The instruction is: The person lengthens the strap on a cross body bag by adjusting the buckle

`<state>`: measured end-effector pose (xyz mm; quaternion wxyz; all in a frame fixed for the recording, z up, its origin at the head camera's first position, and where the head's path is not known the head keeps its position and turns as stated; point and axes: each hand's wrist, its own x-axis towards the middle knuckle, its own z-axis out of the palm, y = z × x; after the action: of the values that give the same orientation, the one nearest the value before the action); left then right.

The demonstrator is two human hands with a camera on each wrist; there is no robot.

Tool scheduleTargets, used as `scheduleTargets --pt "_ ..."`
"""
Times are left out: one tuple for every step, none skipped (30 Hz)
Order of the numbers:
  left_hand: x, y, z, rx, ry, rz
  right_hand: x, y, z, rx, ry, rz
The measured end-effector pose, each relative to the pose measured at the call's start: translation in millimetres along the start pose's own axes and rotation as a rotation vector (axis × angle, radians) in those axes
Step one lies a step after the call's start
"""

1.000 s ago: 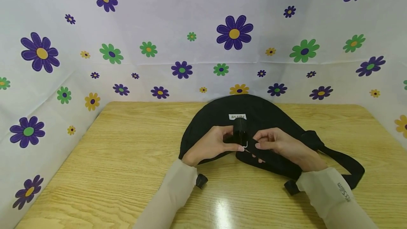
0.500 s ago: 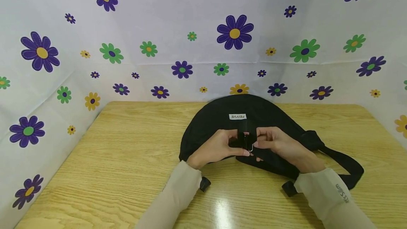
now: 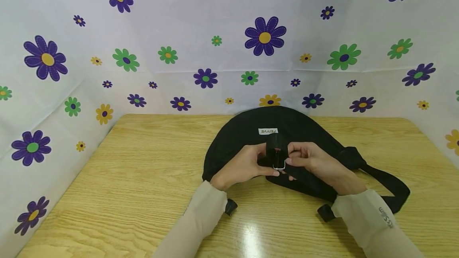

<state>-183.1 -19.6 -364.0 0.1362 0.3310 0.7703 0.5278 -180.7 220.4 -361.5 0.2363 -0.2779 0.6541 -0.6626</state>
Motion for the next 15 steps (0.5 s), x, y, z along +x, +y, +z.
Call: scheduleTargets --pt "0.2 0.0 -0.3 0.011 0.007 0.0 0.0 0.1 -0.2 0.004 0.002 -0.003" --pt "0.3 -0.1 -0.7 0.028 0.014 0.001 0.0 0.2 -0.4 0.009 0.002 -0.006" --pt "0.5 -0.1 -1.0 0.044 0.019 0.0 0.0 0.3 -0.5 0.014 0.003 -0.008" --pt "0.6 0.2 -1.4 0.061 0.024 0.001 0.0 0.4 -0.7 0.019 0.003 -0.01" --pt "0.9 0.1 -1.7 0.076 0.027 0.002 0.1 0.4 -0.8 0.023 0.004 -0.009" --pt "1.0 0.3 -2.2 0.089 0.03 0.004 0.2 0.4 -0.9 0.028 0.003 -0.011" --pt "1.1 0.5 -2.6 0.103 0.033 0.007 0.3 0.3 -0.9 0.032 0.002 -0.012" --pt "1.1 0.8 -3.0 0.116 0.035 0.011 0.4 0.1 -0.8 0.032 0.002 -0.015" --pt "1.1 1.0 -3.4 0.123 0.037 0.017 0.5 -0.2 -0.7 0.034 0.002 -0.021" --pt "1.1 1.2 -3.8 0.13 0.038 0.023 0.4 -0.4 -0.6 0.036 0.002 -0.026" --pt "1.1 1.1 -4.1 0.133 0.039 0.03 0.4 -0.5 -0.4 0.04 0.004 -0.03" --pt "0.9 1.2 -4.5 0.138 0.039 0.036 0.2 -0.6 -0.3 0.041 0.006 -0.035" --pt "0.7 1.3 -4.8 0.14 0.04 0.041 -0.1 -0.7 -0.2 0.042 0.01 -0.036" --pt "0.6 1.1 -5.0 0.137 0.04 0.046 -0.4 -0.9 0.1 0.039 0.014 -0.04" --pt "0.5 0.6 -5.1 0.133 0.04 0.049 -0.6 -1.1 0.3 0.034 0.019 -0.042"
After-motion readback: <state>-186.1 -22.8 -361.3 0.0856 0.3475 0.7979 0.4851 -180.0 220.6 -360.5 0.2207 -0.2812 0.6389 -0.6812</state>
